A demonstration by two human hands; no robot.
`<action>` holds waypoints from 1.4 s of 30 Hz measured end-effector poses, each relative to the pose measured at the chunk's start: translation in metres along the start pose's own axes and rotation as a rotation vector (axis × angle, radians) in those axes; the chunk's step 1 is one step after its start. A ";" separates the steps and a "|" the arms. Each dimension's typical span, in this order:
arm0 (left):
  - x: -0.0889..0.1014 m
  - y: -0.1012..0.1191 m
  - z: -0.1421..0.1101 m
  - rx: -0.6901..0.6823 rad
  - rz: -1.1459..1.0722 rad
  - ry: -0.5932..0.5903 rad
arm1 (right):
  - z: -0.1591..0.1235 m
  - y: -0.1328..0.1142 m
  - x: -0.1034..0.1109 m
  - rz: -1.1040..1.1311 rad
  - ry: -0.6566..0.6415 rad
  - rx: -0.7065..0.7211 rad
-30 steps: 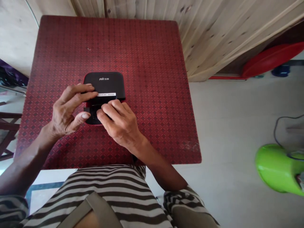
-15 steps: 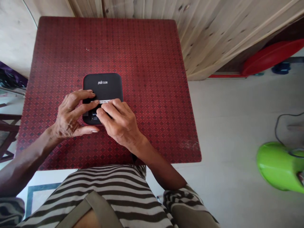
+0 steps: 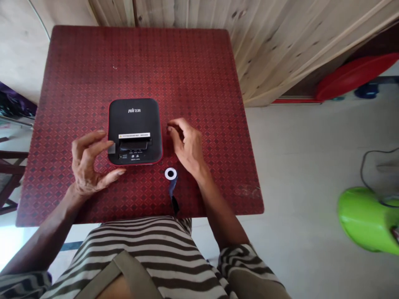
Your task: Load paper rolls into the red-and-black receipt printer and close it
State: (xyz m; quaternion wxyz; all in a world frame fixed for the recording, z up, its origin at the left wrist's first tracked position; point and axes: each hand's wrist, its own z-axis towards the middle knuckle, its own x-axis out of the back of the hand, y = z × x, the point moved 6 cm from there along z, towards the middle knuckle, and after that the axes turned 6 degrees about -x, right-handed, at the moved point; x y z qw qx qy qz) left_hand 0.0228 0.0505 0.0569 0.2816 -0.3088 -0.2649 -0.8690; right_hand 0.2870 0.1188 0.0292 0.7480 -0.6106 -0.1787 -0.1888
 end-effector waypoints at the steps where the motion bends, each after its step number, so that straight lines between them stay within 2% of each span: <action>1: -0.001 0.001 -0.003 -0.012 0.021 0.011 | 0.001 0.012 -0.009 0.056 -0.089 -0.043; 3: -0.005 0.001 -0.008 -0.052 0.064 0.023 | 0.001 0.025 -0.025 0.122 -0.201 -0.074; 4: -0.007 0.000 -0.010 -0.057 0.082 0.027 | 0.000 0.027 -0.030 0.120 -0.213 -0.069; 8: -0.010 -0.006 -0.012 -0.013 0.106 0.043 | -0.003 0.025 -0.034 0.024 -0.132 0.032; 12: -0.006 -0.002 -0.011 -0.019 0.068 0.050 | -0.004 0.023 -0.034 -0.018 -0.115 0.169; 18: -0.002 -0.002 -0.011 -0.001 -0.009 0.051 | -0.009 0.022 -0.036 -0.088 -0.062 0.272; 21: -0.001 -0.002 -0.011 -0.017 0.004 0.062 | -0.011 0.021 -0.037 -0.102 -0.036 0.263; 29: 0.000 -0.002 -0.010 -0.054 -0.009 0.083 | -0.007 0.025 -0.035 -0.001 -0.078 0.189; 42: -0.002 -0.015 -0.015 0.097 -0.163 0.101 | -0.005 0.026 -0.036 0.038 -0.091 0.123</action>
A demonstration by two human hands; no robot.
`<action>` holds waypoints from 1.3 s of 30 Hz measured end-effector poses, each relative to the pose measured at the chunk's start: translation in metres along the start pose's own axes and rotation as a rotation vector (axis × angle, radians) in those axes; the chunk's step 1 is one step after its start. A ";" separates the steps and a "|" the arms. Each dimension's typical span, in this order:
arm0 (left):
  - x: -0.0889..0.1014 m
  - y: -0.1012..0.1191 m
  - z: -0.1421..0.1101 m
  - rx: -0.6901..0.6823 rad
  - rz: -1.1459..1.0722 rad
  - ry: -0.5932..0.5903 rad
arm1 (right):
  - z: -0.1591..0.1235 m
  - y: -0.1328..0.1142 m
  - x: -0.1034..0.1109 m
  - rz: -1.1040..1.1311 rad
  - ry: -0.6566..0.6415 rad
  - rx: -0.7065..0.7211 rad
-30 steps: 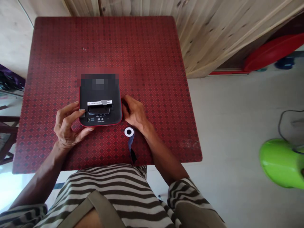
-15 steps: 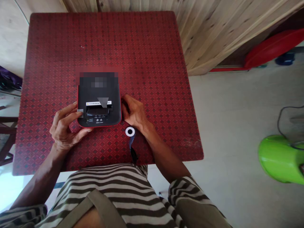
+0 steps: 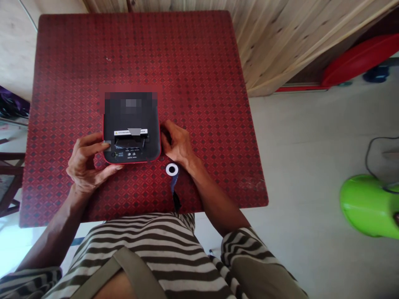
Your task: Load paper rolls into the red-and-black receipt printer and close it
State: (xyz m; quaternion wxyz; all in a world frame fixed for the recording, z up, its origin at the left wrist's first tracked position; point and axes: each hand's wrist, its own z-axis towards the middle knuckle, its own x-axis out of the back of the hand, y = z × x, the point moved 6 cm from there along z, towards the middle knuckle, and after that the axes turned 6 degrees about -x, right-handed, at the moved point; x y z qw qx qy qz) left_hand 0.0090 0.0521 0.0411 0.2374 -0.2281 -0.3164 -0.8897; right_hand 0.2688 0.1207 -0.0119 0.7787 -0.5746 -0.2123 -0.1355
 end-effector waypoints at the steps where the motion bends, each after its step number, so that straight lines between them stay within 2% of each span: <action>1: 0.000 0.000 0.000 0.006 -0.018 0.002 | 0.000 0.000 0.000 -0.003 -0.001 -0.003; 5: 0.000 0.002 0.003 0.023 -0.041 -0.011 | 0.000 0.001 0.000 -0.028 -0.009 -0.010; 10: -0.001 0.005 0.005 -0.023 -0.020 -0.011 | 0.001 0.000 -0.002 -0.011 0.009 0.015; 14: -0.002 0.006 0.004 -0.057 0.028 -0.016 | 0.003 -0.005 0.008 0.010 -0.019 -0.055; 17: -0.002 0.008 0.003 -0.088 0.066 -0.037 | 0.006 -0.030 0.034 -0.087 0.095 -0.036; 19: -0.002 0.009 0.003 -0.095 0.075 -0.038 | 0.012 -0.060 0.043 -0.203 0.084 0.065; 21: -0.002 0.009 0.003 -0.086 0.074 -0.036 | 0.023 -0.091 0.034 -0.339 -0.063 0.180; 23: -0.003 0.008 0.001 -0.074 0.078 -0.034 | 0.037 -0.112 0.014 -0.513 -0.244 0.231; 25: -0.003 0.007 0.000 -0.067 0.095 -0.036 | 0.051 -0.121 -0.009 -0.696 -0.397 0.191; 27: -0.003 0.006 -0.001 -0.071 0.116 -0.046 | 0.063 -0.122 -0.027 -0.830 -0.491 0.119; 30: -0.004 0.007 -0.002 -0.083 0.131 -0.060 | 0.074 -0.116 -0.044 -0.857 -0.517 0.088; 33: -0.004 0.008 -0.001 -0.091 0.123 -0.041 | 0.080 -0.102 -0.051 -0.698 -0.462 0.103; 36: -0.004 0.008 -0.001 -0.081 0.090 -0.017 | 0.081 -0.091 -0.050 -0.547 -0.419 0.141; 39: -0.005 0.008 -0.002 -0.077 0.097 -0.020 | 0.071 -0.102 -0.038 -0.522 -0.411 0.204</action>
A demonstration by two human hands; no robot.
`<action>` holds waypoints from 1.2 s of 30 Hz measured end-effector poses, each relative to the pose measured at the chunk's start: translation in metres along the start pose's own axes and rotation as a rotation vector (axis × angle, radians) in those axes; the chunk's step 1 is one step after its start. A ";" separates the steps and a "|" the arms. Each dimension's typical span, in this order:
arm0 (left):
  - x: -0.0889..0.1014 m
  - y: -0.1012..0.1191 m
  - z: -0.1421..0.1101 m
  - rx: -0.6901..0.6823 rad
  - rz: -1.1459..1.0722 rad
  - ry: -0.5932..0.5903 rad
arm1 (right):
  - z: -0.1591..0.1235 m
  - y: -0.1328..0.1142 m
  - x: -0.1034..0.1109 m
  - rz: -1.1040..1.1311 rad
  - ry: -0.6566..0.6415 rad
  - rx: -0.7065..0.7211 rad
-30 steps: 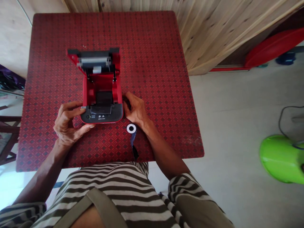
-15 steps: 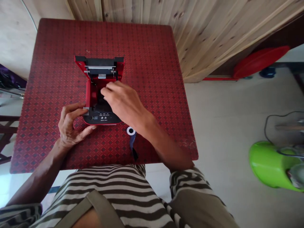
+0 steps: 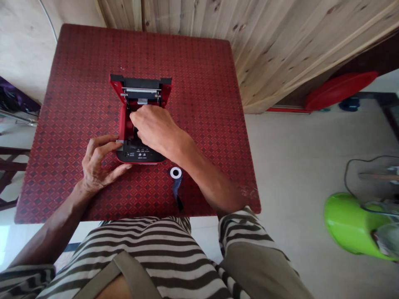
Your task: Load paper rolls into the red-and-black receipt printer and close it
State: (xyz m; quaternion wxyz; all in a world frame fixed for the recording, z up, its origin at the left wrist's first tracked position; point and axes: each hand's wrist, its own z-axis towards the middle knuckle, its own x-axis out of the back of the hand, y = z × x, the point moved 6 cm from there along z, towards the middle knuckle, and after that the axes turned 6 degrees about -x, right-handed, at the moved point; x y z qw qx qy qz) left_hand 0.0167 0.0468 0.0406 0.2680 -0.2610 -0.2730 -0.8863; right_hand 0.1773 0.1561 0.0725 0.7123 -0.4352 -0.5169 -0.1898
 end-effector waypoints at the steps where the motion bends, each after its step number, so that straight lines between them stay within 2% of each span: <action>1: 0.000 0.000 -0.001 0.001 0.013 -0.005 | -0.008 -0.005 0.010 0.001 0.031 0.016; 3: 0.000 -0.001 -0.002 0.000 0.036 -0.010 | -0.027 -0.013 0.038 0.033 0.129 0.022; 5: -0.001 -0.001 -0.002 0.000 0.053 -0.014 | -0.048 -0.010 0.066 0.112 0.237 -0.021; 7: -0.001 -0.001 -0.002 0.003 0.050 -0.008 | -0.066 0.014 0.084 0.244 0.347 -0.123; 8: 0.000 -0.001 -0.001 0.004 0.041 -0.002 | -0.073 0.033 0.087 0.319 0.403 -0.185; 10: 0.000 -0.001 -0.001 0.003 0.019 0.009 | -0.084 0.077 0.079 0.437 0.523 -0.288; 13: 0.000 -0.002 0.000 -0.001 -0.004 0.015 | -0.091 0.132 0.045 0.501 0.655 -0.334; 15: 0.000 -0.003 0.000 -0.001 -0.005 0.007 | -0.093 0.155 0.020 0.486 0.687 -0.402; 17: 0.000 -0.003 0.001 -0.003 0.002 -0.002 | -0.095 0.164 0.000 0.494 0.686 -0.454; 20: 0.001 -0.002 0.003 -0.016 0.003 -0.003 | -0.094 0.165 -0.015 0.513 0.651 -0.481; 24: 0.001 -0.002 0.004 -0.024 0.004 -0.015 | -0.093 0.168 -0.019 0.515 0.597 -0.491; 27: 0.001 -0.001 0.004 -0.027 0.005 -0.016 | -0.110 0.164 -0.008 0.487 0.596 -0.525; 29: 0.001 -0.001 0.004 -0.024 0.001 -0.011 | -0.131 0.151 0.006 0.456 0.587 -0.542; 30: 0.001 -0.001 0.004 -0.020 -0.002 -0.013 | -0.142 0.142 0.012 0.450 0.548 -0.543; 31: 0.001 -0.001 0.004 -0.016 -0.005 -0.016 | -0.152 0.130 0.015 0.463 0.450 -0.539; 33: 0.001 -0.001 0.004 -0.005 -0.008 -0.028 | -0.168 0.104 0.009 0.524 0.171 -0.502; 34: 0.001 -0.001 0.005 0.000 -0.009 -0.032 | -0.174 0.091 0.004 0.544 0.073 -0.473; 36: 0.001 -0.001 0.005 0.010 -0.010 -0.026 | -0.182 0.070 -0.006 0.569 -0.009 -0.411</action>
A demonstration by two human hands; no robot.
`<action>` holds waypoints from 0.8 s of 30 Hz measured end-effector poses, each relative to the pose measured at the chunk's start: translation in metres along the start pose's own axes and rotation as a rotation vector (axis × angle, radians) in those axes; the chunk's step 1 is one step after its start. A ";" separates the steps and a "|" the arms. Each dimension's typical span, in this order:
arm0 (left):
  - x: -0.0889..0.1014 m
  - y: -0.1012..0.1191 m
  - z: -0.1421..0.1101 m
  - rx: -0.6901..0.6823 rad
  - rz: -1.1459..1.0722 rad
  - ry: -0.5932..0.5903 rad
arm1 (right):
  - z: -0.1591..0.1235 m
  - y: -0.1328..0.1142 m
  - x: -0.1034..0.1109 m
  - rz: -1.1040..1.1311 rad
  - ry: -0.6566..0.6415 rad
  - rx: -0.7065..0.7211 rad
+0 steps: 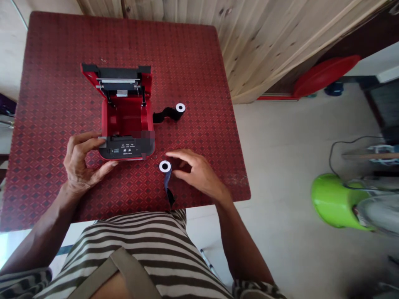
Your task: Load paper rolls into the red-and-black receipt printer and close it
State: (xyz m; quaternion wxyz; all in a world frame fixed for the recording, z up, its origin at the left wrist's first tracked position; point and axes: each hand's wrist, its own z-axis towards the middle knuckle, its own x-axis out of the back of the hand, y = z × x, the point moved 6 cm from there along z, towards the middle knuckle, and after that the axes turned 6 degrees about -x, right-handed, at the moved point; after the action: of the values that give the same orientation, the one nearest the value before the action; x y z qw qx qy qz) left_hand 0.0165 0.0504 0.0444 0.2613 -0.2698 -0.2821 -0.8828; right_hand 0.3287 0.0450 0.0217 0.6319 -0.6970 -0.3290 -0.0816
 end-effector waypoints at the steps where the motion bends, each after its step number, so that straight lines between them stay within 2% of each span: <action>1: 0.000 0.000 0.000 0.004 -0.004 0.008 | -0.003 -0.003 -0.008 0.005 -0.001 0.024; 4: 0.000 -0.002 -0.001 0.032 -0.039 0.028 | -0.003 -0.008 -0.020 0.037 0.013 0.068; 6: 0.000 -0.003 -0.002 0.051 -0.061 0.031 | -0.002 -0.020 -0.016 0.046 -0.021 0.093; 9: 0.000 -0.003 -0.003 0.042 -0.043 0.014 | -0.003 -0.058 0.007 0.021 -0.057 0.215; 11: -0.001 -0.003 -0.003 0.033 -0.017 -0.008 | 0.003 -0.090 0.024 -0.065 0.003 0.317; 13: -0.001 -0.003 -0.004 0.025 0.001 -0.014 | 0.020 -0.116 0.027 -0.201 0.080 0.396; 15: -0.001 -0.002 -0.004 0.007 0.003 -0.006 | 0.043 -0.132 0.015 -0.321 0.127 0.462; 17: -0.002 0.000 -0.005 -0.009 -0.005 0.006 | 0.068 -0.137 -0.005 -0.412 0.142 0.501; 20: -0.003 0.000 -0.006 0.006 0.003 0.000 | 0.098 -0.133 -0.031 -0.515 0.124 0.479; 24: -0.005 0.000 -0.007 0.025 0.017 -0.019 | 0.119 -0.121 -0.040 -0.602 0.120 0.419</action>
State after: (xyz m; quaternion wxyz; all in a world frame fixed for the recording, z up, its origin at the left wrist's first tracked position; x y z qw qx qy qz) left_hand 0.0175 0.0478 0.0366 0.2694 -0.2772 -0.2934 -0.8743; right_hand 0.1942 0.1401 0.0788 0.7267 -0.4186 -0.4911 -0.2356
